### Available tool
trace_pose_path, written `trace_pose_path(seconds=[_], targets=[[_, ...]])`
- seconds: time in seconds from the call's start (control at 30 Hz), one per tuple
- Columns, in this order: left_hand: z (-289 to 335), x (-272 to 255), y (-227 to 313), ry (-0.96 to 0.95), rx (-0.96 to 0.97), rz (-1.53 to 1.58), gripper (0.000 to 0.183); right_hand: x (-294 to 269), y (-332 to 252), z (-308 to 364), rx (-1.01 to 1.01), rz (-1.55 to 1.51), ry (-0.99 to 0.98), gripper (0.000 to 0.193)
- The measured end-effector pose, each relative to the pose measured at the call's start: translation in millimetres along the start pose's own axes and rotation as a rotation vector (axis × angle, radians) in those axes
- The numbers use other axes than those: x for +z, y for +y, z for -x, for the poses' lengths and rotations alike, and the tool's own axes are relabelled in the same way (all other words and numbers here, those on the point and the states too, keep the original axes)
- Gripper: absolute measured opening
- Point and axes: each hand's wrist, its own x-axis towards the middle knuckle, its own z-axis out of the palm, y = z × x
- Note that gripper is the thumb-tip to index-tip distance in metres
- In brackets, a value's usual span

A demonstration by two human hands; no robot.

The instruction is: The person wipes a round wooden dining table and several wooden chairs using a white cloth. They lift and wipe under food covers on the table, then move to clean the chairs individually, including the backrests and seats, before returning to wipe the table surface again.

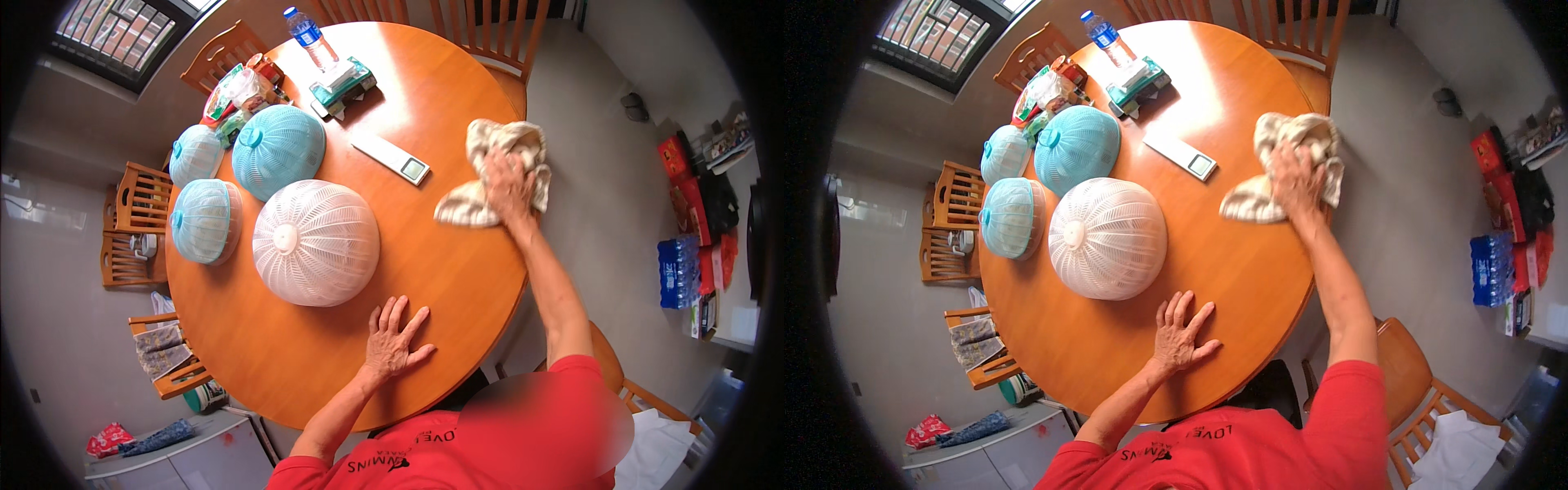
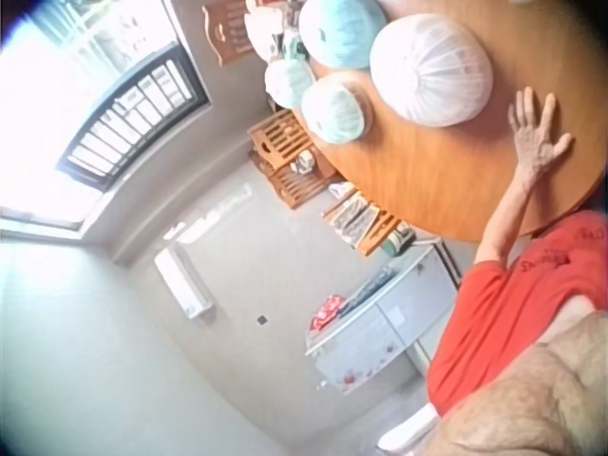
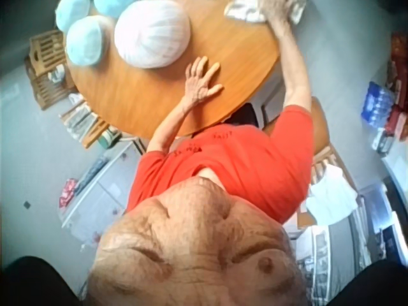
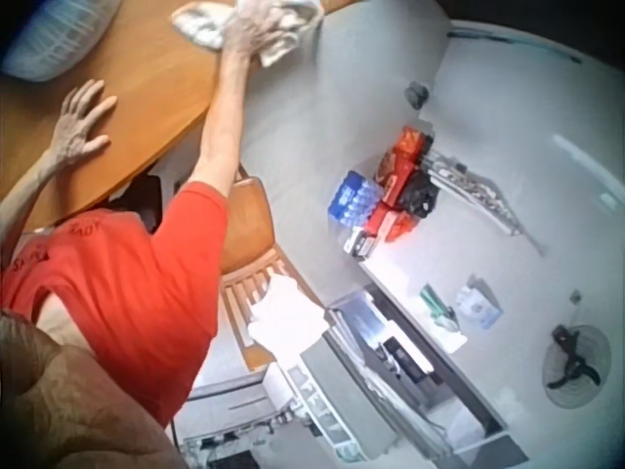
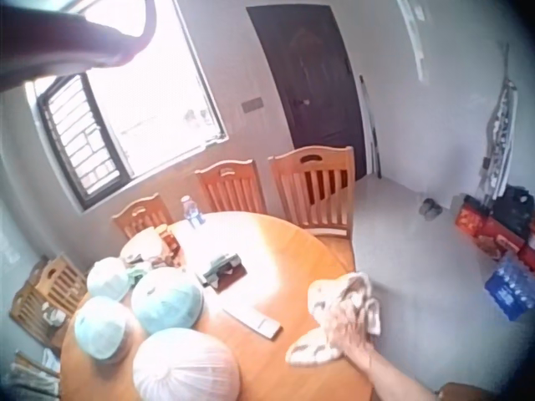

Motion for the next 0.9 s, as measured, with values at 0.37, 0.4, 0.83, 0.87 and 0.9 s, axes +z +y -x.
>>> trace_pose_path(seconds=[0.37,0.4,0.83,0.87,0.9], targets=[[0.2,-0.5,-0.6,0.051,0.002,0.033,0.068,-37.6,-90.8,90.6,-0.074,-0.069,0.027,0.055],[-0.2,-0.5,-0.5,0.049,-0.003,0.043,0.067,-33.6,-90.8,76.2,-0.041,-0.045,0.075,0.054],[-0.3,-3.5,1.4,0.045,-0.012,0.064,0.067,12.4,-93.8,-9.1,0.009,-0.094,0.115,0.051],[-1.2,-3.3,1.6,0.047,-0.005,0.063,0.066,19.5,-80.0,-15.6,0.028,-0.095,0.073,0.052],[-1.3,-1.9,1.0,0.057,-0.002,0.067,0.065,16.6,-68.1,-21.3,0.046,-0.061,0.041,0.054]])
